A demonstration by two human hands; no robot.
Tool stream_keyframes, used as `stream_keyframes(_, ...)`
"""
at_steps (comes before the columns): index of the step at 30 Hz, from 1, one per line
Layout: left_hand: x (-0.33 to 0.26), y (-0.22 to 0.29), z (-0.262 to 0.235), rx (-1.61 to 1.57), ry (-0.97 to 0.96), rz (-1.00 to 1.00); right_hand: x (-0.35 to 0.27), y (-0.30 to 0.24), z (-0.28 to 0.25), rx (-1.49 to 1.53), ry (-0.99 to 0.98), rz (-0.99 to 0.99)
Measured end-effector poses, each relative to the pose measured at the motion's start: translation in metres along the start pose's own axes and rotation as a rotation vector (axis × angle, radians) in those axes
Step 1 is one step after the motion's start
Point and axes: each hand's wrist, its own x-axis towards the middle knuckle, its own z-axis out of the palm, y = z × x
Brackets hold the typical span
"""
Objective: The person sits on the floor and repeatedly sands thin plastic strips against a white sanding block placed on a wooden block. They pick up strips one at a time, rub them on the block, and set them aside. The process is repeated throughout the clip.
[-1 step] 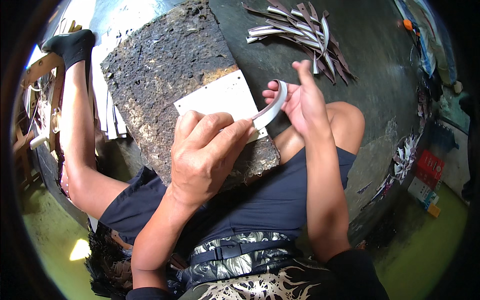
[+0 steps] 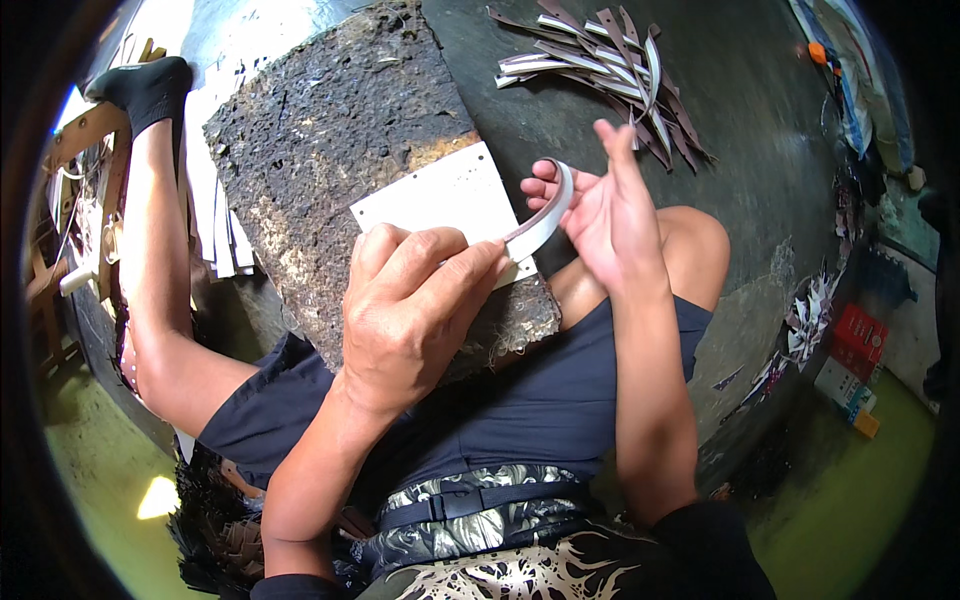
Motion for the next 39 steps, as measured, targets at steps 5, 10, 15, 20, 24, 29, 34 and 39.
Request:
stream_keyframes(5, -0.001, 0.002, -0.002, 0.02, 0.001, -0.011, -0.042, 0.024, 0.032, -0.096, -0.046, -0.237)
stream_keyframes(10, 0.007, 0.003, 0.004, 0.041, -0.015, 0.024, -0.038, 0.029, 0.038, -0.049, 0.067, -0.235)
stream_keyframes(15, 0.007, 0.0, 0.002, 0.049, -0.038, 0.059, -0.035, 0.032, 0.033, -0.05, 0.072, -0.223)
stream_keyframes(20, 0.01, -0.002, 0.002, 0.061, -0.045, 0.099, -0.032, 0.039, 0.024, -0.045, 0.081, -0.219)
stream_keyframes(24, 0.013, -0.001, 0.006, 0.118, -0.081, 0.115, -0.025, 0.042, 0.017, -0.052, 0.085, -0.257)
stream_keyframes(29, 0.021, 0.005, 0.001, 0.058, -0.102, 0.072, -0.024, 0.018, 0.021, -0.381, 0.207, -0.398)
stream_keyframes(34, 0.039, 0.02, -0.036, 0.172, -0.064, 0.156, -0.063, -0.037, 0.051, -0.951, -0.5, -0.452)
stream_keyframes(39, 0.03, 0.028, -0.066, -0.08, -0.404, -0.403, -0.062, -0.054, 0.07, -1.142, -0.555, -0.285)
